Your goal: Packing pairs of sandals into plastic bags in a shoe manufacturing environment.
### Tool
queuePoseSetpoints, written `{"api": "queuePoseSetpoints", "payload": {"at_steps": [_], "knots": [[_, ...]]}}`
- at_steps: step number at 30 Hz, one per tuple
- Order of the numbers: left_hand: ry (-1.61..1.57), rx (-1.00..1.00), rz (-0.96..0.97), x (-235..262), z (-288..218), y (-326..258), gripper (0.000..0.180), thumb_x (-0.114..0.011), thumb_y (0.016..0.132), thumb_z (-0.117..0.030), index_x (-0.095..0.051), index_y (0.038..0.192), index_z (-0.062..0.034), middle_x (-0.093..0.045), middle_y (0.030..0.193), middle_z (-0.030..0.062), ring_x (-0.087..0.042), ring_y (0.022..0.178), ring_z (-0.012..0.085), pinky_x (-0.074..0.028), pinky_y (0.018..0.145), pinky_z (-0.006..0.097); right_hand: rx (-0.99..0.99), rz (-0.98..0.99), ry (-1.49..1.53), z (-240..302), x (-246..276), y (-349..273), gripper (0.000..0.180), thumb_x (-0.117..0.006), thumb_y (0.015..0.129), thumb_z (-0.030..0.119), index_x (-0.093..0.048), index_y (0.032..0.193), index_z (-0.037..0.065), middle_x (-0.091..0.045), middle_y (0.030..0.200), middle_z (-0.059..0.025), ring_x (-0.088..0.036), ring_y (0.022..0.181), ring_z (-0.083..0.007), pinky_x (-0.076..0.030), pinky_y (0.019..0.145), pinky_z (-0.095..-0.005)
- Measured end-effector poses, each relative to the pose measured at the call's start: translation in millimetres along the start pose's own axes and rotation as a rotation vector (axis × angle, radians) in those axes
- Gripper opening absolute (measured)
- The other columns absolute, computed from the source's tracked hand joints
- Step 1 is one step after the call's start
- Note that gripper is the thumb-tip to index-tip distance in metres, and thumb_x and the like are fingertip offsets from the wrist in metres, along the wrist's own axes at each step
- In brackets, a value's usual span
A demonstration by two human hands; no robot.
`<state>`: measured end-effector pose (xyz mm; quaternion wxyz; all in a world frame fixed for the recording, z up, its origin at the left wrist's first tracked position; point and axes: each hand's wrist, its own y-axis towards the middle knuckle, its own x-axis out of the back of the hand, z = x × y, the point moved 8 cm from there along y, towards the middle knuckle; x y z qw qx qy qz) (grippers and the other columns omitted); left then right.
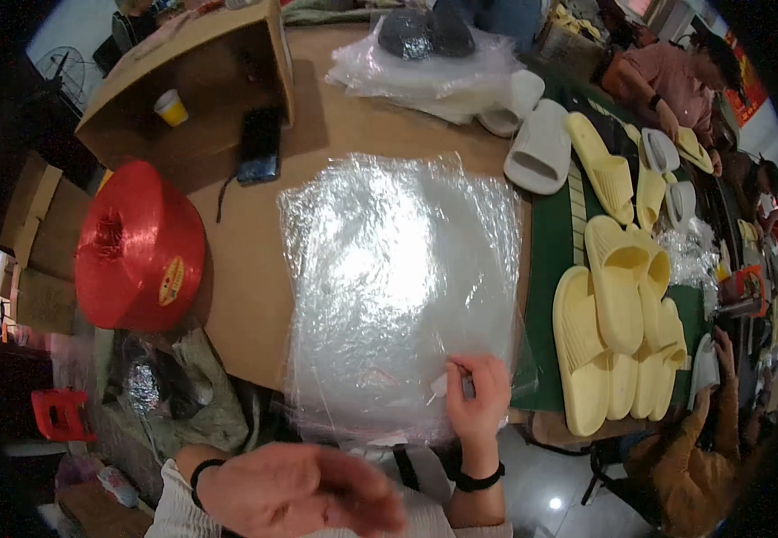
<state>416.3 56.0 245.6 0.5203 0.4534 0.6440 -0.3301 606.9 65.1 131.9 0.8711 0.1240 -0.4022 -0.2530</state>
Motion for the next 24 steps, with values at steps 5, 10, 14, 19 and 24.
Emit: {"api": "queuePoseSetpoints", "payload": {"at_steps": [5, 10, 14, 19, 24], "knots": [[0.089, -0.247, -0.551, 66, -59, 9, 0.041, -0.041, 0.107, -0.024, -0.045, 0.133, 0.0083, -0.051, 0.134, 0.0188, -0.050, 0.127, 0.0293, -0.040, 0.113, 0.038, -0.021, 0.009, 0.024, -4, 0, -5, 0.013, -0.072, 0.078, 0.000, -0.066, 0.088, 0.005, -0.061, 0.078, -0.0092, -0.058, 0.071, -0.0256, -0.046, 0.064, -0.0361], [0.104, -0.498, -0.779, 143, -133, 9, 0.031, -0.044, 0.105, -0.012, -0.049, 0.127, 0.0088, -0.053, 0.127, 0.0181, -0.053, 0.123, 0.0275, -0.046, 0.109, 0.034, -0.053, 0.025, 0.048, -8, -3, -8, 0.012, -0.072, 0.078, 0.001, -0.066, 0.087, 0.005, -0.060, 0.076, -0.0096, -0.058, 0.070, -0.0275, -0.046, 0.064, -0.0378], [0.249, -0.659, -0.918, 194, -218, 14, 0.025, -0.048, 0.104, -0.010, -0.053, 0.119, 0.0090, -0.057, 0.115, 0.0156, -0.059, 0.112, 0.0257, -0.051, 0.103, 0.031, -0.080, 0.049, 0.040, -8, -3, -3, 0.012, -0.072, 0.076, 0.002, -0.066, 0.087, 0.006, -0.060, 0.076, -0.0092, -0.058, 0.071, -0.0278, -0.045, 0.066, -0.0388], [0.441, -0.964, -1.173, 230, -377, 12, 0.024, -0.047, 0.102, -0.008, -0.056, 0.119, 0.0059, -0.062, 0.113, 0.0151, -0.061, 0.107, 0.0256, -0.056, 0.094, 0.032, -0.026, 0.055, 0.031, -10, -2, 0, 0.013, -0.070, 0.076, 0.001, -0.066, 0.087, 0.006, -0.059, 0.075, -0.0094, -0.058, 0.071, -0.0285, -0.046, 0.067, -0.0389], [0.320, -1.192, -1.286, 239, -524, -22, 0.019, -0.044, 0.099, -0.010, -0.055, 0.114, -0.0046, -0.060, 0.112, 0.0117, -0.063, 0.098, 0.0245, -0.058, 0.086, 0.038, -0.018, 0.112, 0.042, -6, -2, -3, 0.014, -0.069, 0.082, 0.006, -0.067, 0.096, 0.006, -0.063, 0.087, -0.0150, -0.060, 0.079, -0.0309, -0.046, 0.076, -0.0434]]}}
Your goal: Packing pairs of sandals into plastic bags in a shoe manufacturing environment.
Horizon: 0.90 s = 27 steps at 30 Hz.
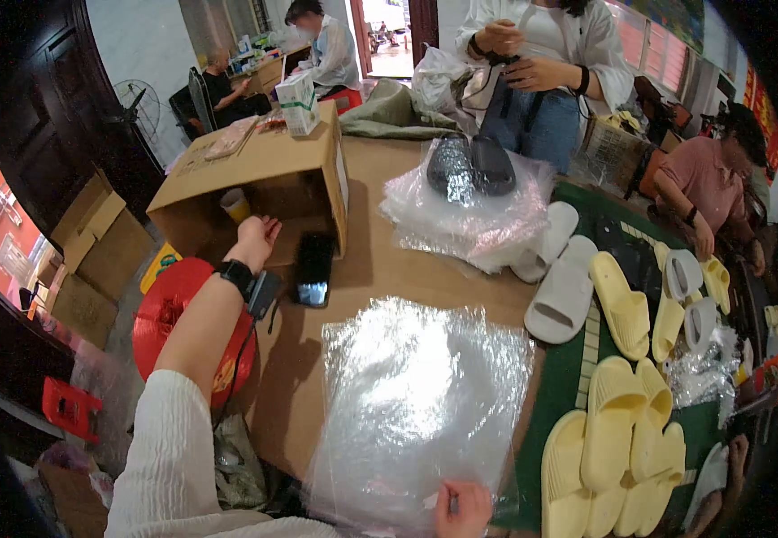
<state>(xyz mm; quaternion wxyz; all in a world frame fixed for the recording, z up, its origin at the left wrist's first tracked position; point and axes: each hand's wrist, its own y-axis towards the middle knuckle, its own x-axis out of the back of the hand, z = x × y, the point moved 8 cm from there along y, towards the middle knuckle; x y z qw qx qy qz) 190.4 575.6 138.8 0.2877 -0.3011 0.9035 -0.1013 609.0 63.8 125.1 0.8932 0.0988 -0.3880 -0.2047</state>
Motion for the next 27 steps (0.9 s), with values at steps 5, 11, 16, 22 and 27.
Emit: {"api": "queuePoseSetpoints", "payload": {"at_steps": [5, 11, 16, 22, 27], "knots": [[1.019, -0.793, 0.051, -47, -62, 26, 0.030, -0.052, 0.095, -0.014, -0.052, 0.124, -0.0070, -0.057, 0.123, 0.0157, -0.056, 0.114, 0.0334, -0.049, 0.099, 0.046, 0.036, 0.017, -0.096, 9, 4, 2, 0.014, -0.068, 0.088, 0.011, -0.069, 0.101, 0.006, -0.066, 0.092, -0.0168, -0.061, 0.083, -0.0334, -0.048, 0.078, -0.0455], [1.465, -1.347, 0.163, -91, -57, 45, 0.052, -0.065, 0.085, -0.020, -0.053, 0.133, -0.0055, -0.054, 0.135, 0.0215, -0.048, 0.127, 0.0409, -0.042, 0.105, 0.046, -0.045, 0.067, -0.076, 23, 8, 15, 0.008, -0.069, 0.086, 0.006, -0.066, 0.093, 0.005, -0.064, 0.085, -0.0144, -0.055, 0.070, -0.0321, -0.046, 0.067, -0.0438], [1.025, -1.195, 0.193, -111, -40, 83, 0.053, -0.069, 0.081, -0.019, -0.057, 0.130, -0.0050, -0.055, 0.135, 0.0215, -0.049, 0.128, 0.0391, -0.042, 0.105, 0.046, 0.016, 0.000, -0.057, 30, -1, 23, 0.010, -0.070, 0.085, 0.001, -0.066, 0.094, 0.005, -0.064, 0.082, -0.0119, -0.053, 0.066, -0.0293, -0.044, 0.064, -0.0404], [1.166, -1.128, 0.333, -129, 27, 80, 0.048, -0.070, 0.077, -0.015, -0.061, 0.124, -0.0065, -0.065, 0.119, 0.0212, -0.059, 0.115, 0.0404, -0.049, 0.097, 0.045, 0.078, -0.043, -0.060, 34, 0, 23, 0.007, -0.069, 0.087, 0.002, -0.068, 0.094, 0.004, -0.063, 0.078, -0.0105, -0.052, 0.064, -0.0280, -0.043, 0.062, -0.0395], [1.191, -0.960, 0.291, -123, 68, 106, 0.033, -0.064, 0.081, -0.010, -0.064, 0.114, -0.0018, -0.065, 0.114, 0.0243, -0.060, 0.112, 0.0422, -0.049, 0.095, 0.048, 0.076, -0.020, -0.112, 33, -5, 23, 0.008, -0.070, 0.088, 0.006, -0.069, 0.096, 0.003, -0.059, 0.074, -0.0103, -0.049, 0.063, -0.0268, -0.043, 0.062, -0.0397]]}}
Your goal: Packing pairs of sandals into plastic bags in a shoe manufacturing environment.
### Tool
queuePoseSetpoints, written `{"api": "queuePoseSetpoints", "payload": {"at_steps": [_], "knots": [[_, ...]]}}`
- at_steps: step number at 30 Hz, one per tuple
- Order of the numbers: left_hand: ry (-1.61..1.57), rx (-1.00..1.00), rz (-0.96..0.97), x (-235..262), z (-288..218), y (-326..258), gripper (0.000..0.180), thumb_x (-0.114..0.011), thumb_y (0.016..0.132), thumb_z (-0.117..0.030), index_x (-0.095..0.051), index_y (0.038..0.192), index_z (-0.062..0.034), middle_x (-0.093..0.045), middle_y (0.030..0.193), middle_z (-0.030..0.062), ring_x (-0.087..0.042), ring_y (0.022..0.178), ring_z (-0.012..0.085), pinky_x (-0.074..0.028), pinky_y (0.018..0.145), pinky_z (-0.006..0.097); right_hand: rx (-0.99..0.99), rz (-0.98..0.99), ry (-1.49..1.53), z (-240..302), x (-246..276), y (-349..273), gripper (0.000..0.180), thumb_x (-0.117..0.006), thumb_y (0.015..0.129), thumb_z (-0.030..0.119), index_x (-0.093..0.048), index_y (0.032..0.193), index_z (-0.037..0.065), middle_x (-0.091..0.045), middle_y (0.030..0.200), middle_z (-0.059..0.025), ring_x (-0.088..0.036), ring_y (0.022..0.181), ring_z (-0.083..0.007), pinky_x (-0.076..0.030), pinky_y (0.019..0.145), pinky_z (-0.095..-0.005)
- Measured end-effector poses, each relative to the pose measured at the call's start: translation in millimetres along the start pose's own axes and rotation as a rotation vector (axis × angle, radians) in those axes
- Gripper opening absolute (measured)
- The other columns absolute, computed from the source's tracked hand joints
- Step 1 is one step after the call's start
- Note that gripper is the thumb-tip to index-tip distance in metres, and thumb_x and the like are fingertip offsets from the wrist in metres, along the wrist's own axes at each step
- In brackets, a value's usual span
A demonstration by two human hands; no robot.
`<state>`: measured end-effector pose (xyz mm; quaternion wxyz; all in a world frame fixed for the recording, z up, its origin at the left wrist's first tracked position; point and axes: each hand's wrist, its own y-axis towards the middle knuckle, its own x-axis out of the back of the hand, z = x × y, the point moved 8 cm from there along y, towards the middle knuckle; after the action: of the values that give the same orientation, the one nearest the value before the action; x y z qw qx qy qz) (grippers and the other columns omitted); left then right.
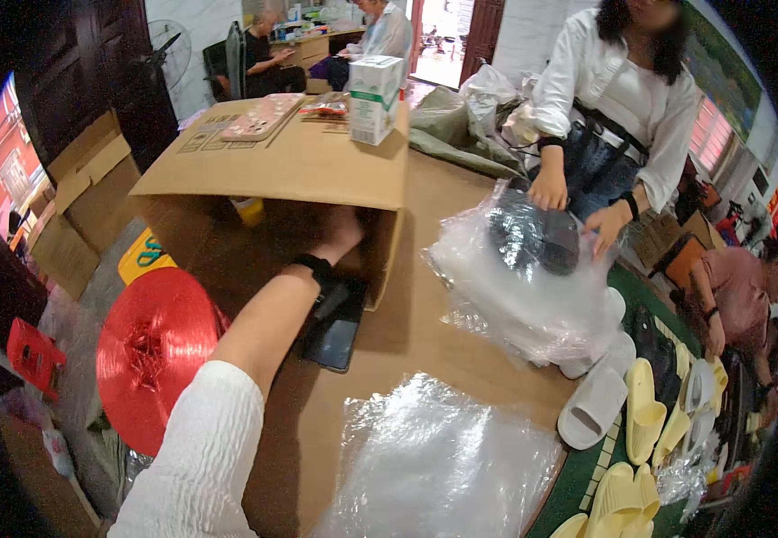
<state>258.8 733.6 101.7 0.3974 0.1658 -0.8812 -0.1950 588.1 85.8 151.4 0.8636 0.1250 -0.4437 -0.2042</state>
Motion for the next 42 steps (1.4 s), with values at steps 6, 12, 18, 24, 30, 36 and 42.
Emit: {"api": "queuePoseSetpoints", "payload": {"at_steps": [6, 12, 18, 24, 30, 36, 42], "knots": [[0.083, 0.114, 0.168, -8, -36, -27, 0.024, -0.058, 0.078, -0.004, -0.071, 0.098, 0.0001, -0.067, 0.104, 0.0286, -0.064, 0.105, 0.0422, -0.053, 0.091, 0.050, -0.070, 0.033, -0.061, -23, -5, -23, 0.010, -0.072, 0.087, 0.008, -0.068, 0.094, 0.003, -0.057, 0.076, -0.0092, -0.047, 0.061, -0.0216, -0.041, 0.056, -0.0364], [-0.304, 0.242, -0.542, 95, 9, -39, 0.016, -0.062, 0.083, -0.010, -0.075, 0.091, -0.0039, -0.070, 0.085, 0.0251, -0.070, 0.085, 0.0408, -0.055, 0.070, 0.044, -0.100, -0.001, -0.010, -23, -7, -27, 0.010, -0.071, 0.087, 0.008, -0.068, 0.094, 0.003, -0.057, 0.078, -0.0084, -0.047, 0.062, -0.0196, -0.040, 0.055, -0.0341], [-0.520, 0.552, -0.602, 121, 46, -48, 0.016, -0.062, 0.078, -0.001, -0.072, 0.090, -0.0030, -0.071, 0.087, 0.0161, -0.068, 0.078, 0.0267, -0.053, 0.072, 0.035, -0.172, -0.014, -0.037, -18, -4, -22, 0.011, -0.071, 0.087, 0.008, -0.068, 0.096, 0.002, -0.059, 0.079, -0.0098, -0.048, 0.063, -0.0215, -0.041, 0.057, -0.0354], [0.006, 0.196, -0.501, 103, 42, -13, 0.029, -0.060, 0.077, -0.007, -0.070, 0.104, -0.0043, -0.070, 0.094, 0.0228, -0.067, 0.090, 0.0398, -0.054, 0.081, 0.044, -0.125, 0.013, -0.056, -20, -5, -20, 0.010, -0.071, 0.087, 0.009, -0.069, 0.095, 0.003, -0.060, 0.079, -0.0104, -0.049, 0.064, -0.0235, -0.042, 0.059, -0.0371], [0.212, 0.014, 0.011, 39, 26, 21, 0.040, -0.056, 0.084, -0.009, -0.062, 0.123, -0.0049, -0.062, 0.123, 0.0245, -0.054, 0.120, 0.0418, -0.046, 0.099, 0.047, -0.102, -0.008, -0.087, -9, -6, -10, 0.007, -0.070, 0.088, 0.007, -0.069, 0.094, 0.003, -0.060, 0.078, -0.0102, -0.050, 0.064, -0.0228, -0.042, 0.059, -0.0360], [0.309, -0.174, 0.152, 26, -13, 35, 0.047, -0.052, 0.095, -0.019, -0.049, 0.140, -0.0081, -0.047, 0.145, 0.0204, -0.046, 0.132, 0.0383, -0.038, 0.108, 0.048, -0.103, -0.048, -0.029, -13, -9, -14, 0.003, -0.066, 0.090, 0.001, -0.067, 0.092, 0.002, -0.059, 0.074, -0.0094, -0.049, 0.057, -0.0184, -0.040, 0.053, -0.0316], [0.139, -0.140, 0.133, 58, 1, 34, 0.042, -0.053, 0.097, -0.026, -0.054, 0.135, -0.0078, -0.051, 0.141, 0.0199, -0.047, 0.130, 0.0378, -0.038, 0.108, 0.047, -0.071, 0.034, 0.005, -9, -10, 6, 0.001, -0.065, 0.091, 0.004, -0.065, 0.091, 0.002, -0.060, 0.077, -0.0125, -0.053, 0.056, -0.0194, -0.042, 0.051, -0.0318]]}}
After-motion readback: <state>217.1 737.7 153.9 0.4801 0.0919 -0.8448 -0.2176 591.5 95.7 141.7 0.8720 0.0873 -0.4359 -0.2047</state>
